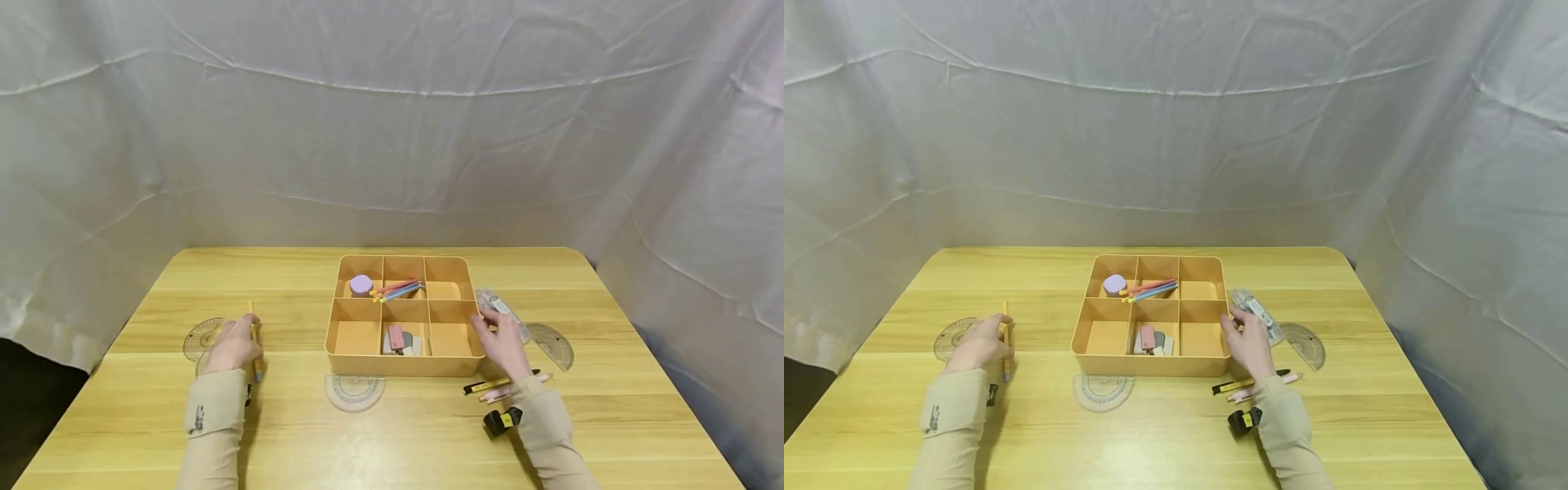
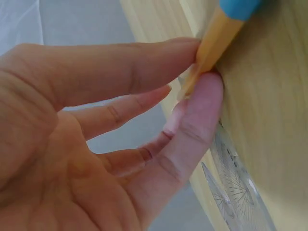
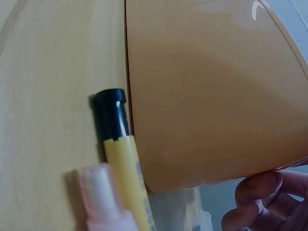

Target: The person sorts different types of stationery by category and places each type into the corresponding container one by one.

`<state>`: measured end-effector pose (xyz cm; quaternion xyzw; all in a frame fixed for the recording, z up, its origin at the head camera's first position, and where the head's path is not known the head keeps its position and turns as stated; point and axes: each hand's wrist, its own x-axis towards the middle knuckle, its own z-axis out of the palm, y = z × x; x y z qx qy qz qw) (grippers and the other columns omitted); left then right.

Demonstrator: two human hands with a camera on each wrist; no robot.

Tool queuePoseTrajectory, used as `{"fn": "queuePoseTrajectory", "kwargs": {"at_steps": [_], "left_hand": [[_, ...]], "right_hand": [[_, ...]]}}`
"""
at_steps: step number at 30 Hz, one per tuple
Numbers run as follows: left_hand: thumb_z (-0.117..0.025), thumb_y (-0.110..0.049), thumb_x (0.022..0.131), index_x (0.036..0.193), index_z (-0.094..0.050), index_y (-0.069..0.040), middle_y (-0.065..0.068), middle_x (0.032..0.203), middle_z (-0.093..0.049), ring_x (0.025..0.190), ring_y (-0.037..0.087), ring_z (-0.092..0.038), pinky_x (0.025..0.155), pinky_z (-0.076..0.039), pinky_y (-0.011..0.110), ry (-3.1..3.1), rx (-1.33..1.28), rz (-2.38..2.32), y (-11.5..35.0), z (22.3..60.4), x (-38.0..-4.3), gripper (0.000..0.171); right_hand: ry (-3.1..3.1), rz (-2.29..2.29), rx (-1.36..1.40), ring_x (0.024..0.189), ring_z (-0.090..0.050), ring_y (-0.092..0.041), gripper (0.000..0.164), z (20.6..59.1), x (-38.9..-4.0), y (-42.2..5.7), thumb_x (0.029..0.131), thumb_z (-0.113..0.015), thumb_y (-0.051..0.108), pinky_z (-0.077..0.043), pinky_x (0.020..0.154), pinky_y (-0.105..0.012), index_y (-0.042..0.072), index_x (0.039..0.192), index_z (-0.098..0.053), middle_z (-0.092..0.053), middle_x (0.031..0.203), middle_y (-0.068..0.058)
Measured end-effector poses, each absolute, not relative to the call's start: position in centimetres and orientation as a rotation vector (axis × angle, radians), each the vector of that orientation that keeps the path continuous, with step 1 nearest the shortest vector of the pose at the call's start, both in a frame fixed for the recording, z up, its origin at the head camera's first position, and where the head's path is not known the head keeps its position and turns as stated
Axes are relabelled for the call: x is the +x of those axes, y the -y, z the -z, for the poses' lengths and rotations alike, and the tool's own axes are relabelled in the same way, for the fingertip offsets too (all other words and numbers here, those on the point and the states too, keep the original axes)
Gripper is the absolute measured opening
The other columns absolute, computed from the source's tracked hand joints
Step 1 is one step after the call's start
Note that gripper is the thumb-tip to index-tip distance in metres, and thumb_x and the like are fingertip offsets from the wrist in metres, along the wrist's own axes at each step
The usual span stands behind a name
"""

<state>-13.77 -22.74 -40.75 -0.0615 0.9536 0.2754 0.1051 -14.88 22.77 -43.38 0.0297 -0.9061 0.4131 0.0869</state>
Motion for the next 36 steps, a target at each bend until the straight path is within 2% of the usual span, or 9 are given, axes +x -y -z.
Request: {"fn": "queuePoseTrajectory", "kwargs": {"at_steps": [4, 8, 15, 20, 30, 33, 36], "left_hand": [[-0.066, 0.004, 0.074, 0.138, -0.041, 0.014, 0.033, 0.109, -0.062, 0.098, 0.042, -0.059, 0.088, -0.052, 0.056, -2.81, -0.186, -0.82, 22.74, 40.77, -13.79, 0.07], [-0.067, 0.003, 0.076, 0.138, -0.04, 0.013, 0.03, 0.104, -0.063, 0.091, 0.037, -0.059, 0.082, -0.053, 0.051, -2.813, -0.198, -0.83, 22.75, 40.8, -13.77, 0.069], [-0.071, -0.001, 0.077, 0.137, -0.042, 0.013, 0.036, 0.116, -0.061, 0.099, 0.042, -0.061, 0.088, -0.053, 0.055, -2.815, -0.213, -0.834, 22.92, 40.88, -13.83, 0.068], [-0.075, -0.006, 0.077, 0.134, -0.044, 0.014, 0.037, 0.119, -0.06, 0.102, 0.044, -0.061, 0.09, -0.053, 0.056, -2.797, -0.246, -0.852, 23.1, 40.87, -13.71, 0.067], [-0.071, -0.01, 0.085, 0.123, -0.056, 0.015, 0.033, 0.116, -0.066, 0.089, 0.031, -0.069, 0.081, -0.057, 0.045, -2.781, -0.213, -0.895, 23.47, 40.95, -13.92, 0.048], [-0.069, -0.009, 0.088, 0.12, -0.059, 0.016, 0.029, 0.106, -0.071, 0.081, 0.024, -0.071, 0.074, -0.057, 0.037, -2.759, -0.199, -0.934, 23.54, 41.0, -14.09, 0.042], [-0.065, -0.007, 0.089, 0.112, -0.064, 0.015, 0.021, 0.09, -0.074, 0.073, 0.018, -0.069, 0.064, -0.052, 0.028, -2.725, -0.199, -1.002, 23.59, 41.12, -14.23, 0.032]], "right_hand": [[2.701, -1.229, 0.086, 0.054, -0.04, -0.006, 0.041, 43.37, -14.95, -22.77, 0.101, -0.056, 0.015, -0.036, 0.051, -0.021, -0.01, 0.132, -0.059, -0.062, 0.08, -0.014], [2.703, -1.233, 0.08, 0.054, -0.041, -0.006, 0.041, 43.33, -14.98, -22.77, 0.101, -0.056, 0.015, -0.036, 0.051, -0.021, -0.01, 0.132, -0.059, -0.061, 0.08, -0.014], [2.705, -1.234, 0.069, 0.058, -0.043, -0.008, 0.041, 43.31, -14.94, -22.76, 0.1, -0.056, 0.015, -0.037, 0.053, -0.021, -0.01, 0.133, -0.059, -0.062, 0.082, -0.015], [2.709, -1.231, 0.065, 0.056, -0.042, -0.007, 0.041, 43.33, -14.92, -22.72, 0.1, -0.056, 0.015, -0.037, 0.053, -0.021, -0.01, 0.132, -0.059, -0.063, 0.083, -0.016], [2.703, -1.244, 0.07, 0.055, -0.042, -0.006, 0.041, 43.31, -14.9, -22.73, 0.101, -0.056, 0.015, -0.037, 0.052, -0.021, -0.01, 0.132, -0.059, -0.062, 0.082, -0.015], [2.704, -1.242, 0.069, 0.056, -0.042, -0.007, 0.04, 43.34, -14.89, -22.74, 0.101, -0.056, 0.015, -0.037, 0.052, -0.021, -0.01, 0.132, -0.059, -0.062, 0.082, -0.015], [2.704, -1.246, 0.067, 0.055, -0.042, -0.007, 0.04, 43.33, -14.85, -22.74, 0.101, -0.056, 0.015, -0.037, 0.052, -0.021, -0.01, 0.133, -0.059, -0.062, 0.082, -0.015]]}}
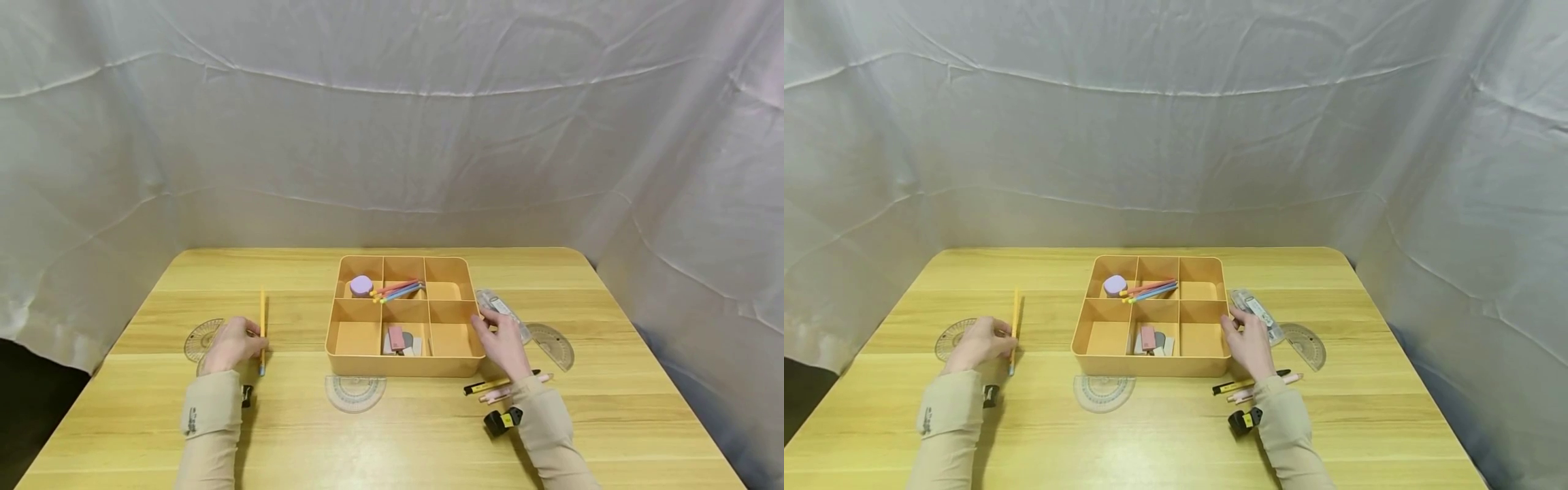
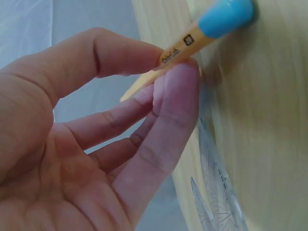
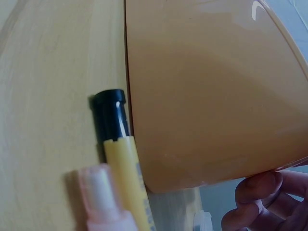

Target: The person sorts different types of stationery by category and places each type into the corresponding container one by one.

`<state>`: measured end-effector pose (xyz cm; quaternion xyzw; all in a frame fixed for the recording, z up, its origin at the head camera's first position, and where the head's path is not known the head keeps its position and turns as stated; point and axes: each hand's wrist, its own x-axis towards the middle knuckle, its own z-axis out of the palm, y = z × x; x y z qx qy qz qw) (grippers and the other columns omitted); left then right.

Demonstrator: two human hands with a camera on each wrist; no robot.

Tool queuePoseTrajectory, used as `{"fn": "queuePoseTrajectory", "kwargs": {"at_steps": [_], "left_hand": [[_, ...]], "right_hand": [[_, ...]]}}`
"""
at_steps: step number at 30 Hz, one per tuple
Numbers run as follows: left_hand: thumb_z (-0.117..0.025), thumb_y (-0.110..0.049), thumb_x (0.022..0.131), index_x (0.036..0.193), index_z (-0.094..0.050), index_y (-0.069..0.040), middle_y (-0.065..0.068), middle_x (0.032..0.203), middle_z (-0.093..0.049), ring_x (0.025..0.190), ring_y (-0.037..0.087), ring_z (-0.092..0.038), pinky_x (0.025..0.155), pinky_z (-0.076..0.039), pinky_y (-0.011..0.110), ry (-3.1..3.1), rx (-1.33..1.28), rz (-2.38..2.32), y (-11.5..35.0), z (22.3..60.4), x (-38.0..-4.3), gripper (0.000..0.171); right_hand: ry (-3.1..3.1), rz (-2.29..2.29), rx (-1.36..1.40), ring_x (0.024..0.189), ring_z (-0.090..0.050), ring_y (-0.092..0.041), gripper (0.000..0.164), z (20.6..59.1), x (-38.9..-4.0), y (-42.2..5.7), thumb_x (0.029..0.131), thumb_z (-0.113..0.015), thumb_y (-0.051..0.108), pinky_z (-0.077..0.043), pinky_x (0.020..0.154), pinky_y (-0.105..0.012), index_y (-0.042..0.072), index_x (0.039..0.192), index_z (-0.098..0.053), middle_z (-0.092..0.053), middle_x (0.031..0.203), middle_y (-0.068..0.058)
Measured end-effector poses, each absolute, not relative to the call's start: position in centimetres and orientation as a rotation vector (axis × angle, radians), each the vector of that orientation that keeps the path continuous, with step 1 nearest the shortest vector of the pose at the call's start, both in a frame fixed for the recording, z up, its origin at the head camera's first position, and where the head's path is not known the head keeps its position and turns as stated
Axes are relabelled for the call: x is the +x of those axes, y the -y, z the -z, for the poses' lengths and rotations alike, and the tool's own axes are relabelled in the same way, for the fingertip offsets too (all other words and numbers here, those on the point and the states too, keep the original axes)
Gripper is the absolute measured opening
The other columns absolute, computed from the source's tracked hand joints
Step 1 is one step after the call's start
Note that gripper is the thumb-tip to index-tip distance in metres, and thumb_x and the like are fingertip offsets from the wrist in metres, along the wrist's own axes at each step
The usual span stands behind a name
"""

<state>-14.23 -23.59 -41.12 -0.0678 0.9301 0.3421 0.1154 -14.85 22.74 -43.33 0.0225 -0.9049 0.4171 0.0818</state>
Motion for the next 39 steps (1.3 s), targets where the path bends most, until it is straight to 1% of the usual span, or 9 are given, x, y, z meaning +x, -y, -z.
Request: {"fn": "queuePoseTrajectory", "kwargs": {"at_steps": [3, 7, 14, 19, 23, 26, 29, 33, 39], "left_hand": [[-0.062, -0.008, 0.089, 0.102, -0.069, 0.01, 0.014, 0.083, -0.074, 0.071, 0.014, -0.067, 0.063, -0.047, 0.024, -2.72, -0.206, -1.035, 23.7, 41.3, -14.4, 0.023], [-0.059, -0.011, 0.092, 0.099, -0.07, 0.008, 0.016, 0.086, -0.074, 0.071, 0.013, -0.07, 0.066, -0.047, 0.023, -2.721, -0.217, -1.072, 23.8, 41.4, -14.5, 0.023], [-0.052, -0.012, 0.098, 0.111, -0.063, 0.013, 0.02, 0.088, -0.073, 0.071, 0.012, -0.069, 0.068, -0.053, 0.024, -2.718, -0.227, -1.141, 23.6, 41.3, -14.8, 0.03], [-0.041, -0.007, 0.102, 0.128, -0.046, 0.02, 0.022, 0.089, -0.069, 0.067, 0.011, -0.068, 0.067, -0.062, 0.028, -2.614, -0.228, -1.336, 23.3, 41.4, -14.8, 0.038], [-0.032, -0.004, 0.104, 0.135, -0.033, 0.023, 0.021, 0.088, -0.065, 0.063, 0.011, -0.068, 0.065, -0.063, 0.029, -2.541, -0.216, -1.477, 23.1, 41.4, -14.8, 0.042], [-0.028, -0.007, 0.105, 0.138, -0.03, 0.023, 0.019, 0.087, -0.063, 0.061, 0.011, -0.067, 0.063, -0.063, 0.03, -2.565, -0.203, -1.481, 23.0, 41.5, -14.7, 0.044], [-0.027, -0.009, 0.106, 0.138, -0.031, 0.021, 0.016, 0.083, -0.061, 0.057, 0.012, -0.064, 0.058, -0.061, 0.03, -2.653, -0.181, -1.412, 22.9, 41.5, -14.7, 0.044], [-0.027, -0.013, 0.107, 0.138, -0.034, 0.02, 0.014, 0.079, -0.059, 0.058, 0.013, -0.057, 0.052, -0.051, 0.027, -2.82, -0.152, -1.264, 22.7, 41.4, -14.7, 0.045], [-0.03, -0.017, 0.109, 0.139, -0.041, 0.017, 0.021, 0.087, -0.061, 0.06, 0.014, -0.051, 0.05, -0.042, 0.026, -2.948, -0.153, -1.223, 22.3, 41.3, -14.8, 0.047]], "right_hand": [[2.704, -1.251, 0.063, 0.054, -0.041, -0.006, 0.04, 43.3, -14.8, -22.7, 0.101, -0.056, 0.015, -0.036, 0.051, -0.021, -0.01, 0.133, -0.059, -0.062, 0.081, -0.014], [2.706, -1.257, 0.057, 0.052, -0.04, -0.005, 0.041, 43.2, -14.8, -22.7, 0.101, -0.056, 0.016, -0.036, 0.051, -0.021, -0.009, 0.133, -0.059, -0.062, 0.081, -0.014], [2.718, -1.248, 0.05, 0.054, -0.041, -0.006, 0.041, 43.2, -14.8, -22.7, 0.101, -0.056, 0.016, -0.037, 0.052, -0.021, -0.009, 0.134, -0.059, -0.062, 0.083, -0.014], [2.717, -1.246, 0.05, 0.059, -0.044, -0.008, 0.041, 43.1, -14.8, -22.6, 0.101, -0.056, 0.016, -0.038, 0.053, -0.021, -0.01, 0.134, -0.058, -0.063, 0.084, -0.015], [2.708, -1.243, 0.056, 0.062, -0.046, -0.01, 0.04, 43.2, -14.8, -22.6, 0.101, -0.056, 0.015, -0.038, 0.054, -0.02, -0.009, 0.133, -0.059, -0.063, 0.083, -0.016], [2.707, -1.243, 0.057, 0.062, -0.046, -0.01, 0.04, 43.2, -14.8, -22.6, 0.101, -0.056, 0.015, -0.038, 0.054, -0.02, -0.01, 0.133, -0.059, -0.064, 0.083, -0.016], [2.707, -1.246, 0.056, 0.061, -0.045, -0.009, 0.04, 43.2, -14.8, -22.6, 0.101, -0.056, 0.015, -0.038, 0.053, -0.02, -0.009, 0.133, -0.059, -0.063, 0.082, -0.015], [2.703, -1.24, 0.063, 0.061, -0.045, -0.009, 0.04, 43.2, -14.8, -22.6, 0.1, -0.056, 0.014, -0.038, 0.053, -0.02, -0.009, 0.132, -0.06, -0.062, 0.081, -0.014], [2.705, -1.238, 0.068, 0.059, -0.043, -0.008, 0.04, 43.1, -14.8, -22.6, 0.1, -0.056, 0.014, -0.037, 0.052, -0.02, -0.009, 0.133, -0.059, -0.062, 0.08, -0.014]]}}
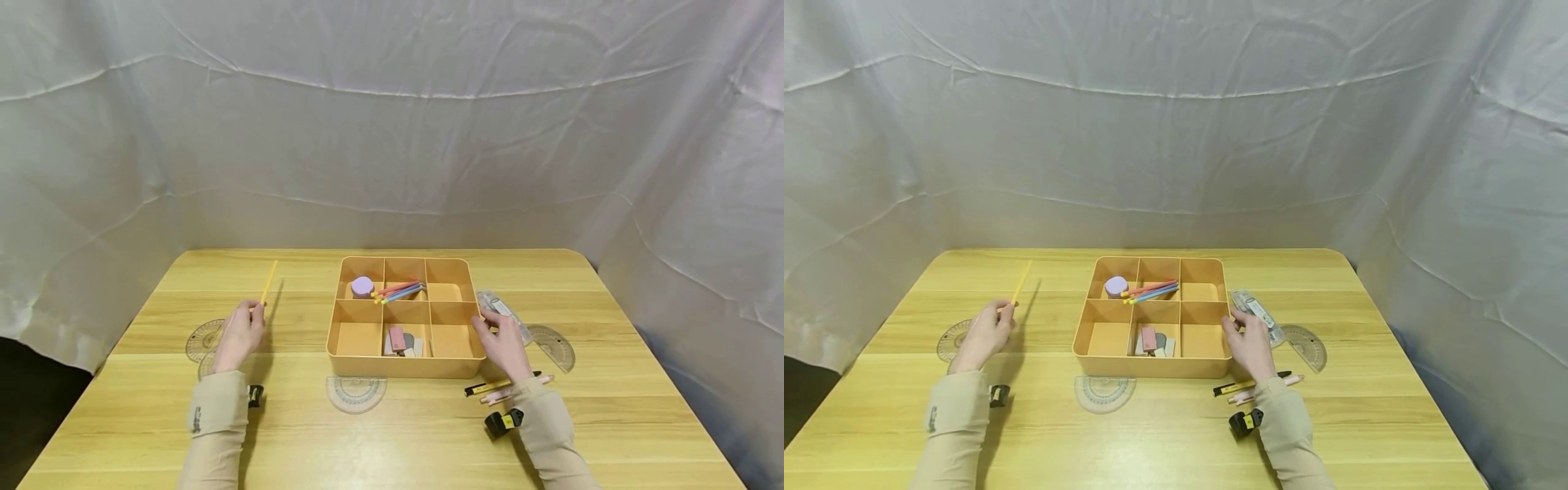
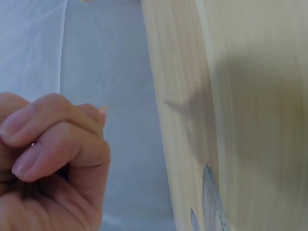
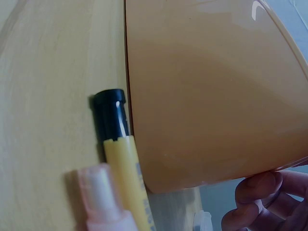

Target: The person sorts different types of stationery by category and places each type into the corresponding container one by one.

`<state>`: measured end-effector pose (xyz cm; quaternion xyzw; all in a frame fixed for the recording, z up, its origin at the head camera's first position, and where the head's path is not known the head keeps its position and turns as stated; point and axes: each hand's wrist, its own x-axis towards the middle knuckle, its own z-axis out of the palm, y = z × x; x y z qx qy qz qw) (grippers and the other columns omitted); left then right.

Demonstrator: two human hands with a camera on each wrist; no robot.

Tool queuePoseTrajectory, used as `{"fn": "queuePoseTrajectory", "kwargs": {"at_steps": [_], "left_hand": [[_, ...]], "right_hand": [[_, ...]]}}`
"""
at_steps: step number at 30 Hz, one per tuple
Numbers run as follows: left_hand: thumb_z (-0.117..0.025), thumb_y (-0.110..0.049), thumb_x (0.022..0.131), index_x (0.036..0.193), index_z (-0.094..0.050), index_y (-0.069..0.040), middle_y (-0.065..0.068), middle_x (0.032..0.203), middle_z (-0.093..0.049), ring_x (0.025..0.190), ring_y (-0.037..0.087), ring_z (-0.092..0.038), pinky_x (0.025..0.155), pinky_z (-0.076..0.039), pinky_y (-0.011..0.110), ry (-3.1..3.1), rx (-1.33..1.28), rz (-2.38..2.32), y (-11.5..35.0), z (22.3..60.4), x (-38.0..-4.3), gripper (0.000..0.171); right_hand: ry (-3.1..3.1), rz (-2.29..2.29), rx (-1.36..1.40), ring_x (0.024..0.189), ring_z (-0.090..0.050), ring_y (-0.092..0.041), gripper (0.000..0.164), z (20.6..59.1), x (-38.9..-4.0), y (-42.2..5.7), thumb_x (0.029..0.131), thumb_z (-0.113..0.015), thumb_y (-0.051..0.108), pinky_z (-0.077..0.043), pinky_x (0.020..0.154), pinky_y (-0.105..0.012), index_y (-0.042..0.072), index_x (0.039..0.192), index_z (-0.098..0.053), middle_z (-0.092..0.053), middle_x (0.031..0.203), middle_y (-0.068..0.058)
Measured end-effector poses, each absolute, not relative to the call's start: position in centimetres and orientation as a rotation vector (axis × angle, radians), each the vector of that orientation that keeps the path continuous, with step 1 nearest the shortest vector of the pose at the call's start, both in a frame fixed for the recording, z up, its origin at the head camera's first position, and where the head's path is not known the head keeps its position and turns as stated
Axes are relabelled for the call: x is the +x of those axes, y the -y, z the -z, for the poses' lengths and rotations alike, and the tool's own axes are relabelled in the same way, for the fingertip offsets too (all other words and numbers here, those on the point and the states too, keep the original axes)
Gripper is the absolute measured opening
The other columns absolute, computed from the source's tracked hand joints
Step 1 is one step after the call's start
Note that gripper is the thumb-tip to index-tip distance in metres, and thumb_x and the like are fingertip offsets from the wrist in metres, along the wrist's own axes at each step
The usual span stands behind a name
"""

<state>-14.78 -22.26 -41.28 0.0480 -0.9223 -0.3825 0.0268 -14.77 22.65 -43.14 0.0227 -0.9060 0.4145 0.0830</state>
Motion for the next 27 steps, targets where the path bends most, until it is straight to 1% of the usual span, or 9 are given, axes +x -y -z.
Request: {"fn": "queuePoseTrajectory", "kwargs": {"at_steps": [5, 7, 10, 11, 13, 15, 17, 20, 27], "left_hand": [[-0.036, -0.02, 0.109, 0.132, -0.054, 0.013, 0.029, 0.095, -0.067, 0.063, 0.019, -0.054, 0.054, -0.043, 0.025, 2.728, 0.155, 1.126, 21.5, 41.3, -14.9, 0.044], [-0.038, -0.021, 0.109, 0.13, -0.057, 0.01, 0.033, 0.105, -0.068, 0.071, 0.028, -0.061, 0.062, -0.05, 0.032, 2.669, 0.16, 1.129, 21.1, 41.4, -15.0, 0.042], [-0.043, -0.021, 0.108, 0.126, -0.06, 0.008, 0.035, 0.116, -0.067, 0.096, 0.043, -0.068, 0.083, -0.058, 0.047, 2.554, 0.155, 1.152, 20.6, 41.6, -15.2, 0.039], [-0.044, -0.021, 0.108, 0.124, -0.061, 0.008, 0.035, 0.115, -0.068, 0.094, 0.045, -0.068, 0.081, -0.058, 0.048, 2.511, 0.149, 1.16, 20.4, 41.6, -15.2, 0.038], [-0.05, -0.02, 0.106, 0.12, -0.064, 0.007, 0.034, 0.107, -0.07, 0.081, 0.039, -0.069, 0.074, -0.059, 0.041, 2.415, 0.135, 1.158, 20.2, 41.7, -15.3, 0.034], [-0.056, -0.017, 0.103, 0.113, -0.068, 0.006, 0.031, 0.097, -0.073, 0.068, 0.018, -0.068, 0.066, -0.056, 0.022, 2.313, 0.115, 1.147, 20.1, 41.7, -15.4, 0.029], [-0.06, -0.017, 0.101, 0.108, -0.071, 0.005, 0.027, 0.082, -0.073, 0.055, -0.001, -0.053, 0.051, -0.042, 0.01, 2.232, 0.091, 1.16, 19.9, 41.6, -15.4, 0.025], [-0.065, -0.017, 0.099, 0.105, -0.072, 0.004, 0.024, 0.079, -0.074, 0.062, -0.019, -0.054, 0.058, -0.043, -0.001, 2.137, 0.031, 1.222, 19.5, 41.4, -15.3, 0.023], [-0.071, -0.006, 0.093, 0.1, -0.073, 0.008, 0.03, 0.089, -0.074, 0.075, -0.015, -0.068, 0.072, -0.054, 0.006, 1.926, -0.121, 1.37, 18.7, 41.0, -15.4, 0.016]], "right_hand": [[2.701, -1.233, 0.072, 0.057, -0.042, -0.007, 0.04, 43.2, -14.8, -22.7, 0.1, -0.057, 0.014, -0.037, 0.052, -0.02, -0.01, 0.132, -0.059, -0.062, 0.081, -0.015], [2.697, -1.232, 0.073, 0.057, -0.042, -0.007, 0.04, 43.2, -14.8, -22.7, 0.1, -0.057, 0.014, -0.037, 0.052, -0.02, -0.01, 0.132, -0.06, -0.063, 0.081, -0.015], [2.694, -1.233, 0.074, 0.056, -0.042, -0.007, 0.04, 43.2, -14.8, -22.7, 0.1, -0.057, 0.014, -0.037, 0.053, -0.021, -0.01, 0.132, -0.06, -0.063, 0.082, -0.016], [2.693, -1.234, 0.076, 0.056, -0.042, -0.007, 0.04, 43.2, -14.8, -22.7, 0.1, -0.057, 0.014, -0.037, 0.053, -0.021, -0.01, 0.132, -0.06, -0.064, 0.082, -0.016], [2.693, -1.235, 0.078, 0.056, -0.042, -0.007, 0.04, 43.3, -14.8, -22.7, 0.1, -0.056, 0.015, -0.037, 0.053, -0.021, -0.01, 0.131, -0.06, -0.064, 0.083, -0.016], [2.694, -1.234, 0.08, 0.056, -0.042, -0.007, 0.04, 43.3, -14.8, -22.7, 0.1, -0.057, 0.014, -0.037, 0.053, -0.021, -0.01, 0.131, -0.06, -0.064, 0.083, -0.016], [2.696, -1.235, 0.083, 0.056, -0.042, -0.006, 0.041, 43.3, -14.8, -22.7, 0.1, -0.056, 0.014, -0.037, 0.052, -0.021, -0.011, 0.132, -0.059, -0.064, 0.082, -0.016], [2.698, -1.236, 0.082, 0.055, -0.041, -0.006, 0.041, 43.3, -14.8, -22.7, 0.1, -0.056, 0.014, -0.037, 0.052, -0.021, -0.011, 0.133, -0.059, -0.063, 0.081, -0.015], [2.698, -1.234, 0.081, 0.055, -0.042, -0.006, 0.041, 43.3, -14.8, -22.7, 0.1, -0.056, 0.015, -0.037, 0.052, -0.021, -0.011, 0.132, -0.059, -0.064, 0.084, -0.017]]}}
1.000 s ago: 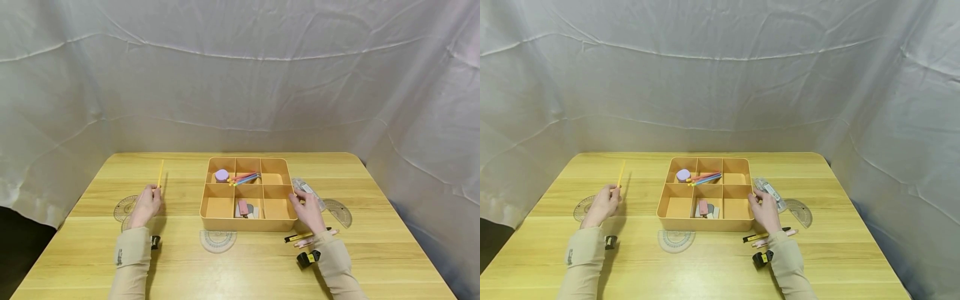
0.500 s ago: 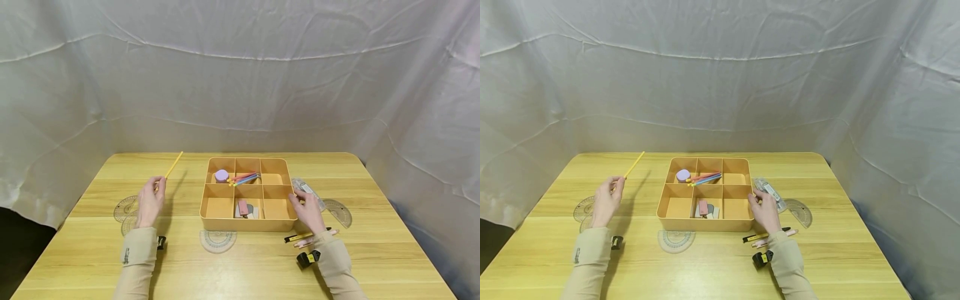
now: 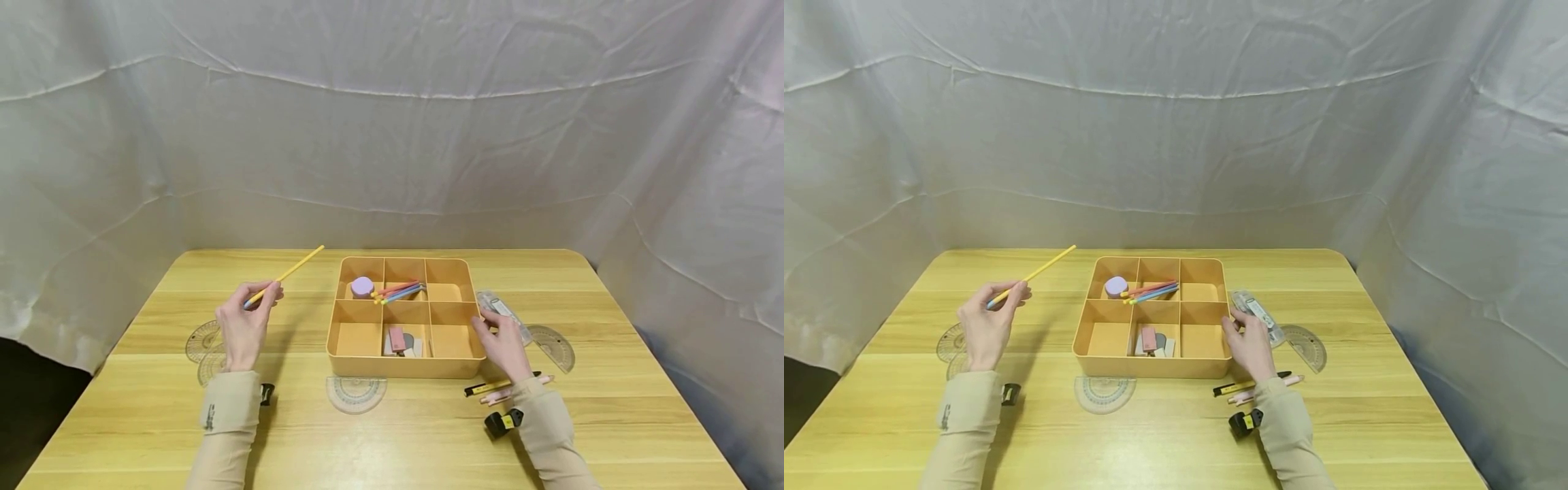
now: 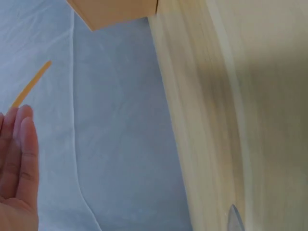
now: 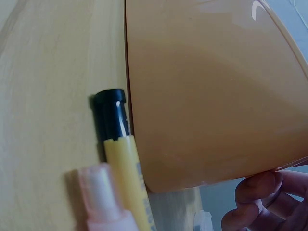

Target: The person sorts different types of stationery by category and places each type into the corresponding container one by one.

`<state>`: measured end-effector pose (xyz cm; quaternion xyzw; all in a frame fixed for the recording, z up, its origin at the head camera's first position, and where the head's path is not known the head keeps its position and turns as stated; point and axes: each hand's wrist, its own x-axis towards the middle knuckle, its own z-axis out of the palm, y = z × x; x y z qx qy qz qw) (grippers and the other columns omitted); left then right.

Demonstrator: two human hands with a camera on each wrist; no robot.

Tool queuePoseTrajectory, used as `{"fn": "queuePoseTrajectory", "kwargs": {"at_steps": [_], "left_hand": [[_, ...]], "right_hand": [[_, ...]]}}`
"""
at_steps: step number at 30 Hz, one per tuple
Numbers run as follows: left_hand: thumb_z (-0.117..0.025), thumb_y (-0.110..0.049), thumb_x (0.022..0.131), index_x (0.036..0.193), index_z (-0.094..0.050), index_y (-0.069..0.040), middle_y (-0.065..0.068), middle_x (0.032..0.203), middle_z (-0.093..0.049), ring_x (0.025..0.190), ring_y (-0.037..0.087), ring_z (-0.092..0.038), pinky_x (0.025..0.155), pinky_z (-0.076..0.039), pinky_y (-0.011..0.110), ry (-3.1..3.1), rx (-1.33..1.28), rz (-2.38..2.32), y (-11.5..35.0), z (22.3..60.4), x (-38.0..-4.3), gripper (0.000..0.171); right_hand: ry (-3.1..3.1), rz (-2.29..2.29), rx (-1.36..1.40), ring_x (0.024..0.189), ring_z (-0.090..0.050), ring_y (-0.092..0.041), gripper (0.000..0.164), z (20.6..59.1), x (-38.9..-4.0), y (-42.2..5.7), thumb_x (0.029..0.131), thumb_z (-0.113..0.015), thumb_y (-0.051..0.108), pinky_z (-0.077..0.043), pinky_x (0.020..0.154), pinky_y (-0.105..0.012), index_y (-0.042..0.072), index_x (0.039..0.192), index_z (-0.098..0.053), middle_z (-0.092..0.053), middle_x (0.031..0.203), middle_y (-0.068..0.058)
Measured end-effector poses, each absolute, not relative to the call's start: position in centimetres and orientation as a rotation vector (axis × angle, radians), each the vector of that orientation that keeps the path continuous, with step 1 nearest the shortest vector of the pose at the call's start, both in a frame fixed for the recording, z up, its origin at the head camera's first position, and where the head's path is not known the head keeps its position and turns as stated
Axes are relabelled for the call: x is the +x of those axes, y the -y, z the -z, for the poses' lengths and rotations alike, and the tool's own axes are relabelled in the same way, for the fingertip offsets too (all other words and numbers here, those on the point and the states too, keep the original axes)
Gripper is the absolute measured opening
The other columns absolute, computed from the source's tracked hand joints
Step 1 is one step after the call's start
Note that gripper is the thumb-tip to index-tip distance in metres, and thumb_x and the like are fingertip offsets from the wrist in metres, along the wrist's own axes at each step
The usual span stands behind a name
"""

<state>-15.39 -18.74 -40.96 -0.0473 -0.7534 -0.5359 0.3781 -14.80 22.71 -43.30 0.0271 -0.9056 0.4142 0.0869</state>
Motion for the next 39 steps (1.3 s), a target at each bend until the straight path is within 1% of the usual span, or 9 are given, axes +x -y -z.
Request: {"fn": "queuePoseTrajectory", "kwargs": {"at_steps": [7, 12, 19, 21, 25, 27, 31, 36, 39], "left_hand": [[-0.076, 0.005, 0.084, 0.094, -0.076, 0.008, 0.032, 0.082, -0.073, 0.073, -0.014, -0.068, 0.069, -0.054, 0.005, 1.796, -0.18, 1.344, 18.0, 40.4, -15.1, 0.01], [-0.073, -0.001, 0.089, 0.1, -0.076, 0.007, 0.028, 0.087, -0.075, 0.077, -0.012, -0.069, 0.072, -0.053, 0.004, 1.924, -0.223, 1.346, 17.1, 39.9, -14.9, 0.014], [-0.065, -0.003, 0.096, 0.111, -0.073, 0.007, 0.024, 0.098, -0.076, 0.085, 0.038, -0.076, 0.062, -0.048, 0.001, 2.149, -0.283, 1.269, 15.8, 39.2, -14.4, 0.02], [-0.064, -0.003, 0.096, 0.113, -0.072, 0.007, 0.024, 0.1, -0.076, 0.086, 0.041, -0.075, 0.061, -0.047, 0.002, 2.181, -0.297, 1.266, 15.5, 39.0, -14.2, 0.021], [-0.063, -0.001, 0.096, 0.115, -0.071, 0.007, 0.023, 0.101, -0.076, 0.085, 0.035, -0.076, 0.052, -0.043, 0.007, 2.245, -0.332, 1.255, 14.8, 38.4, -13.9, 0.022], [-0.062, -0.001, 0.097, 0.116, -0.071, 0.006, 0.023, 0.102, -0.076, 0.07, 0.024, -0.073, 0.047, -0.038, 0.012, 2.286, -0.355, 1.244, 14.5, 38.1, -13.8, 0.023], [-0.058, 0.0, 0.099, 0.12, -0.07, 0.004, 0.022, 0.098, -0.076, 0.052, 0.003, -0.04, 0.045, -0.033, 0.019, 2.375, -0.417, 1.22, 13.7, 37.7, -13.4, 0.025], [-0.057, -0.001, 0.1, 0.122, -0.07, 0.002, 0.014, 0.075, -0.068, 0.052, 0.0, -0.03, 0.048, -0.031, 0.019, 2.44, -0.482, 1.198, 12.6, 37.2, -13.2, 0.026], [-0.056, -0.002, 0.1, 0.122, -0.07, 0.001, 0.008, 0.063, -0.054, 0.05, 0.0, -0.026, 0.046, -0.027, 0.019, 2.465, -0.508, 1.174, 12.0, 37.1, -13.3, 0.026]], "right_hand": [[2.7, -1.23, 0.082, 0.055, -0.042, -0.007, 0.041, 43.3, -14.8, -22.7, 0.1, -0.056, 0.015, -0.037, 0.052, -0.021, -0.011, 0.132, -0.059, -0.064, 0.084, -0.016], [2.703, -1.235, 0.073, 0.055, -0.041, -0.007, 0.042, 43.3, -14.8, -22.7, 0.101, -0.056, 0.016, -0.037, 0.052, -0.021, -0.011, 0.133, -0.059, -0.063, 0.083, -0.016], [2.688, -1.24, 0.081, 0.051, -0.038, -0.004, 0.041, 43.5, -14.9, -22.7, 0.101, -0.056, 0.016, -0.035, 0.05, -0.021, -0.009, 0.132, -0.06, -0.062, 0.081, -0.014], [2.681, -1.242, 0.089, 0.051, -0.037, -0.003, 0.041, 43.5, -14.9, -22.7, 0.1, -0.057, 0.016, -0.035, 0.05, -0.021, -0.01, 0.132, -0.06, -0.061, 0.08, -0.013], [2.673, -1.243, 0.093, 0.051, -0.037, -0.003, 0.04, 43.6, -14.9, -22.7, 0.1, -0.057, 0.015, -0.034, 0.049, -0.021, -0.01, 0.131, -0.06, -0.061, 0.079, -0.013], [2.674, -1.242, 0.091, 0.051, -0.038, -0.003, 0.04, 43.5, -14.9, -22.7, 0.1, -0.057, 0.015, -0.034, 0.049, -0.021, -0.01, 0.131, -0.06, -0.061, 0.08, -0.013], [2.678, -1.24, 0.084, 0.051, -0.038, -0.003, 0.04, 43.5, -14.9, -22.7, 0.1, -0.057, 0.015, -0.034, 0.05, -0.021, -0.009, 0.132, -0.06, -0.06, 0.079, -0.013], [2.681, -1.241, 0.086, 0.05, -0.037, -0.003, 0.04, 43.5, -14.9, -22.7, 0.1, -0.056, 0.015, -0.034, 0.049, -0.021, -0.01, 0.132, -0.059, -0.06, 0.079, -0.013], [2.686, -1.24, 0.085, 0.052, -0.038, -0.004, 0.041, 43.5, -14.9, -22.7, 0.1, -0.056, 0.015, -0.035, 0.049, -0.021, -0.01, 0.133, -0.059, -0.061, 0.08, -0.013]]}}
